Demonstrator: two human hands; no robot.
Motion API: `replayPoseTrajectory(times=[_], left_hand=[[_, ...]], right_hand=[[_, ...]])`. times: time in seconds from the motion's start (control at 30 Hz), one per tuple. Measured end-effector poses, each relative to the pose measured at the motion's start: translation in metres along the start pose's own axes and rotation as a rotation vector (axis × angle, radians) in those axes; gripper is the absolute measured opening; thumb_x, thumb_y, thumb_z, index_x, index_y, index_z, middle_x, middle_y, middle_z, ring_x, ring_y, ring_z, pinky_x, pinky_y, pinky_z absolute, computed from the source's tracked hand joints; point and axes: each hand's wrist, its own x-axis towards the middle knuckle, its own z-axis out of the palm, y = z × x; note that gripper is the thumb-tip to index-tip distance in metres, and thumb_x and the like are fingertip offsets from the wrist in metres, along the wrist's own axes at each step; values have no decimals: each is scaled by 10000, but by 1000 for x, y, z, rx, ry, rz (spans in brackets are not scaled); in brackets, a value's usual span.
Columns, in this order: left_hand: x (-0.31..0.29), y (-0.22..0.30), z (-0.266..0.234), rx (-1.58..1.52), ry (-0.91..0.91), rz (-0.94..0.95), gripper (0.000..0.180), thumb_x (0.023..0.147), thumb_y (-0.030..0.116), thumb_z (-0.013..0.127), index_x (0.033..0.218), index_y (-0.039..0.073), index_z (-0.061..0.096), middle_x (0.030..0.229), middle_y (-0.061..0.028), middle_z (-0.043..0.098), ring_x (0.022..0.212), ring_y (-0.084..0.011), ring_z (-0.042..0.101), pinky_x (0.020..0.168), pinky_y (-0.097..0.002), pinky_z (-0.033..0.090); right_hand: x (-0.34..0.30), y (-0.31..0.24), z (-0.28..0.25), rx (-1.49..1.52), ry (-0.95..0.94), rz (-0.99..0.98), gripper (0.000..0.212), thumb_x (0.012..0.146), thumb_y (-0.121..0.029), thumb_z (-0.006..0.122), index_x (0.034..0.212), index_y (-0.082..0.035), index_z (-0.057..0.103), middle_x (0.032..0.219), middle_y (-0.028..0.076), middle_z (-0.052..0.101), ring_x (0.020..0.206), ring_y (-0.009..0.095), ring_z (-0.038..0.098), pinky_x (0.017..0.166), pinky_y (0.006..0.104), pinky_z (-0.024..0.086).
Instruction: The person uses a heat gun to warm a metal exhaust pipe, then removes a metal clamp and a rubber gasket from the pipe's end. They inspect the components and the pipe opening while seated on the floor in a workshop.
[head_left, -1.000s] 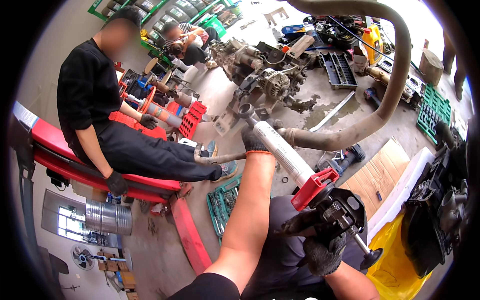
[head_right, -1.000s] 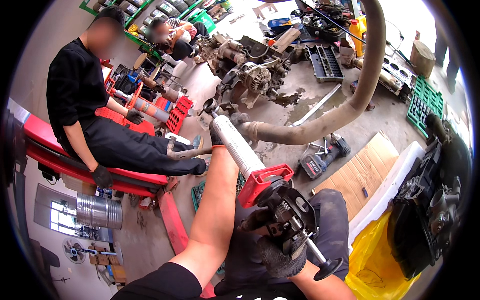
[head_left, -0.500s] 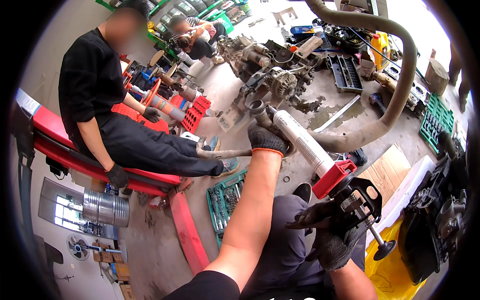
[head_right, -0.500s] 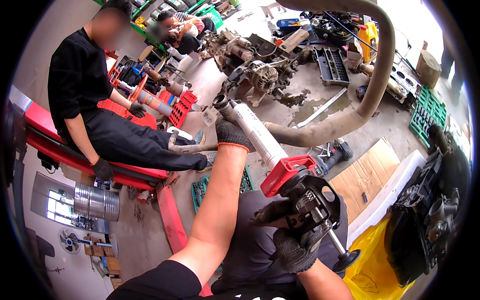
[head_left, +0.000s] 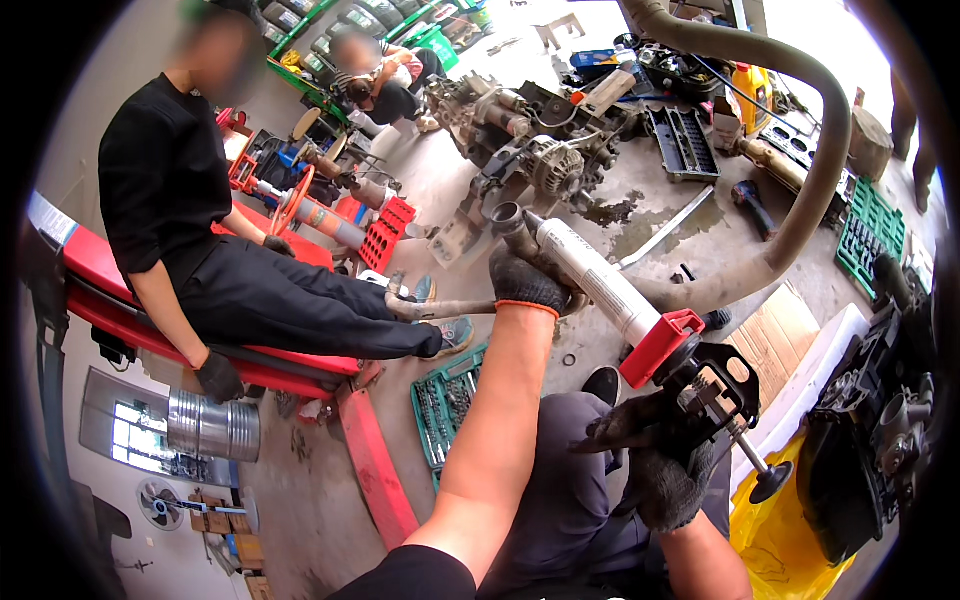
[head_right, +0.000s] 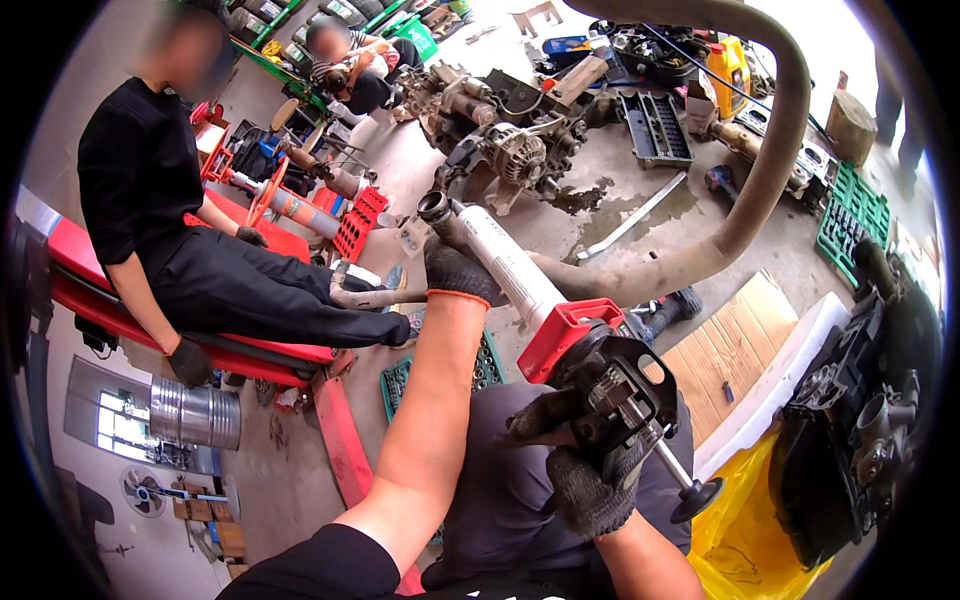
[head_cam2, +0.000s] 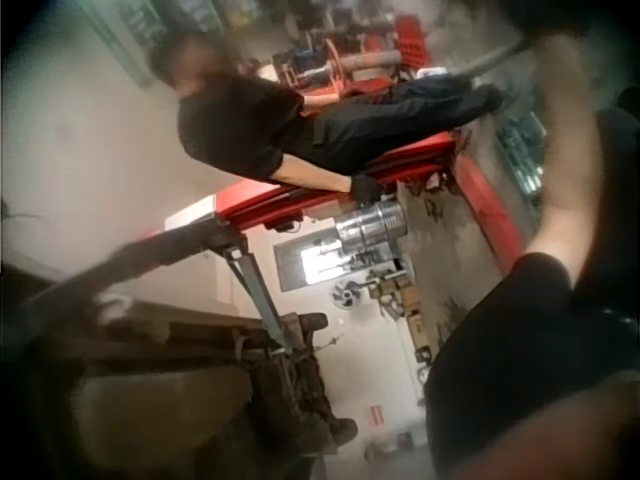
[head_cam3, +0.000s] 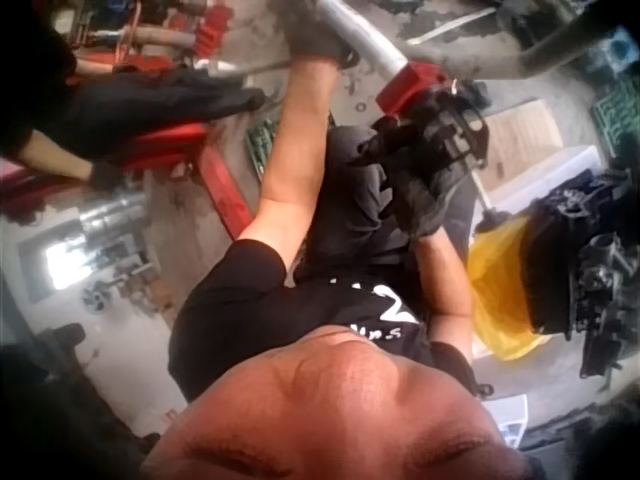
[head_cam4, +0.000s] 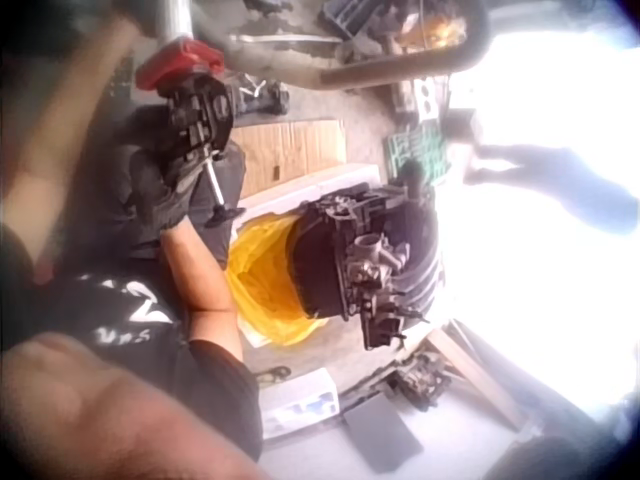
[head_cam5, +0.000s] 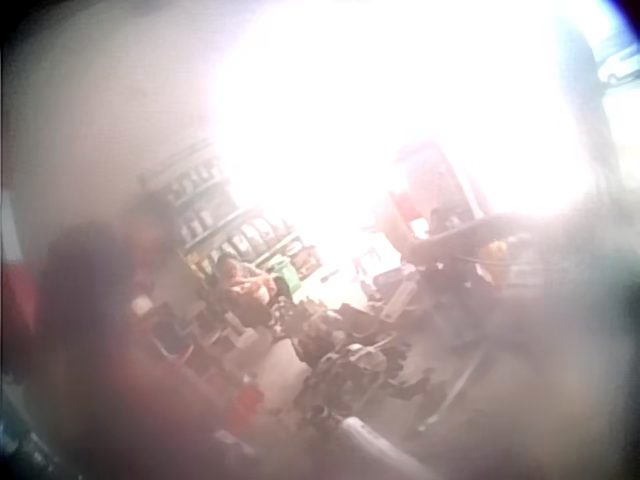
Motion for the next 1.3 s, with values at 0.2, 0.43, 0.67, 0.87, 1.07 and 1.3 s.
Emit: replayPoseTrajectory(times=[0.2,0.43,0.67,0.87,1.07,1.3], left_hand=[[-2,4,-1,-62,-13,-4,365,917,527,604,853,168,619,655,-20,582,534,-261,582,475,-442,491],[23,1,-20,81,13,226,457,988,517,487,1034,82,620,785,-130,651,628,-326,639,554,-484,538],[14,-3,-16,152,-4,235,376,986,422,549,978,51,610,808,-110,629,668,-302,634,606,-461,549],[20,-3,-18,215,-7,267,239,1007,277,501,982,67,612,778,-104,623,599,-274,619,536,-447,551],[21,-2,-20,169,12,266,234,989,244,471,939,105,653,870,-66,651,721,-242,637,677,-406,540],[12,4,-14,314,105,410,273,997,274,535,971,47,685,827,-89,665,727,-200,629,629,-380,525]], right_hand=[[0,-1,-1,30,-26,13,778,706,133,447,1467,-6,373,1218,189,597,1132,363,633,977,616,538],[-9,-18,6,-161,-21,81,766,753,128,494,1487,-50,368,1220,205,602,1141,371,630,982,624,530],[-14,-1,-4,-57,-67,-8,716,793,118,500,1477,-53,375,1242,204,592,1155,371,624,992,627,523],[-11,-1,0,-130,-118,-24,737,751,141,422,1462,-47,378,1231,211,591,1156,377,627,994,632,521],[-5,3,4,-89,-102,-62,739,743,148,388,1457,-42,376,1205,219,596,1144,381,637,959,628,547],[13,-5,19,-149,97,-83,426,843,-257,799,1089,46,628,987,192,663,931,365,675,836,526,577]])
